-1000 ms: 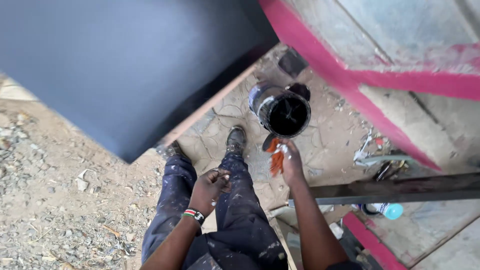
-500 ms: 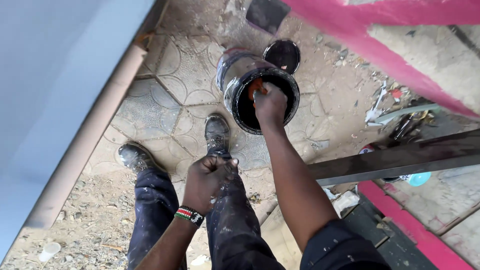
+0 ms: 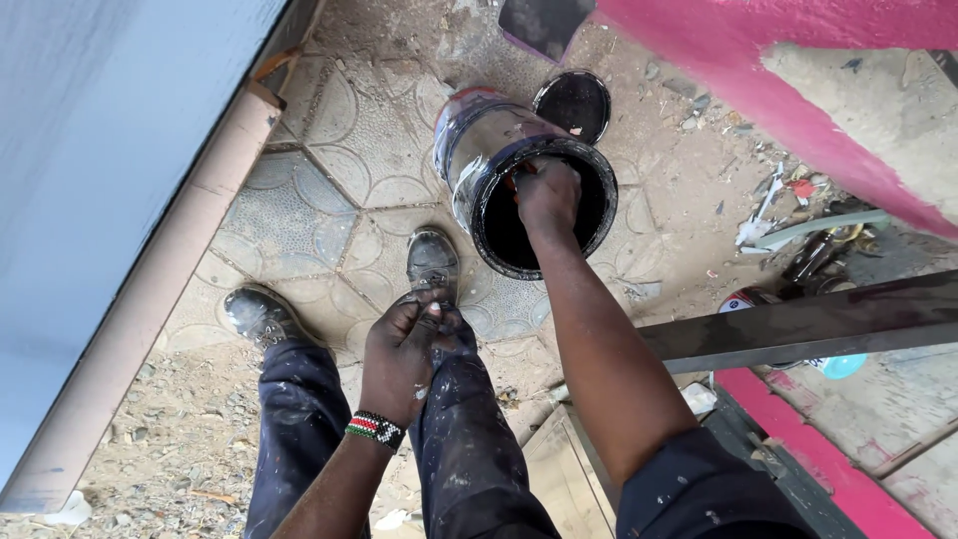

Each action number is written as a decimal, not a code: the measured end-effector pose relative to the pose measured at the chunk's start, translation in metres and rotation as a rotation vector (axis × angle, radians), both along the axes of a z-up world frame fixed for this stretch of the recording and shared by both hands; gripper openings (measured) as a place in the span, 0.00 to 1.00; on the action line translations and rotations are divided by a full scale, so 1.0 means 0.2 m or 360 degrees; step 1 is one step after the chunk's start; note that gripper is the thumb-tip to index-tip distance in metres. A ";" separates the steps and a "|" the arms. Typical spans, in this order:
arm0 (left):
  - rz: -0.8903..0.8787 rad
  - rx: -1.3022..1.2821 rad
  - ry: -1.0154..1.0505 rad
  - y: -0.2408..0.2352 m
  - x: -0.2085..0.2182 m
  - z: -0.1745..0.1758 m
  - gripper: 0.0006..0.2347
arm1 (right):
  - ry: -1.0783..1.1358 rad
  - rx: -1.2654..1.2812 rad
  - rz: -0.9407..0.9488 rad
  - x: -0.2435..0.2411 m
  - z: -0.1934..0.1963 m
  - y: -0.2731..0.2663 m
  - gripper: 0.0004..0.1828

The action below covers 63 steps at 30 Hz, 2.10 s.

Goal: The person paints a rectangular wooden board black using a cloth dipped in a paint can. They repeatedly apply the paint to the board's surface, reposition the board, and dip the cloth back into the can to continue the process.

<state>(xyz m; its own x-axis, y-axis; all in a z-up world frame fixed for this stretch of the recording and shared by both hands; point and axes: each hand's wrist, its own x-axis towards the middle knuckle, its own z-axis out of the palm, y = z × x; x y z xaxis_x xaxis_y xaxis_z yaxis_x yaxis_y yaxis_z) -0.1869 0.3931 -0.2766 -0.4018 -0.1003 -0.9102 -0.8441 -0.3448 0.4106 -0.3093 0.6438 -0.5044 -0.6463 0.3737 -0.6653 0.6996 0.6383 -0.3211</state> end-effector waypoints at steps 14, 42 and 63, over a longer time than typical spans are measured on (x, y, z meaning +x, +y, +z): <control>0.0017 0.0040 0.0195 0.02 0.11 -0.15 0.11 | -0.0149 -0.0225 -0.0360 -0.06 0.24 -0.13 0.10; 0.0289 0.0566 0.0380 0.17 0.09 -0.41 0.27 | -0.0688 -0.0837 -0.0713 -0.02 0.60 0.04 0.11; 0.0162 0.0535 0.0353 0.17 0.08 -0.42 0.26 | -0.0536 -0.0859 -0.1012 -0.02 0.60 0.02 0.13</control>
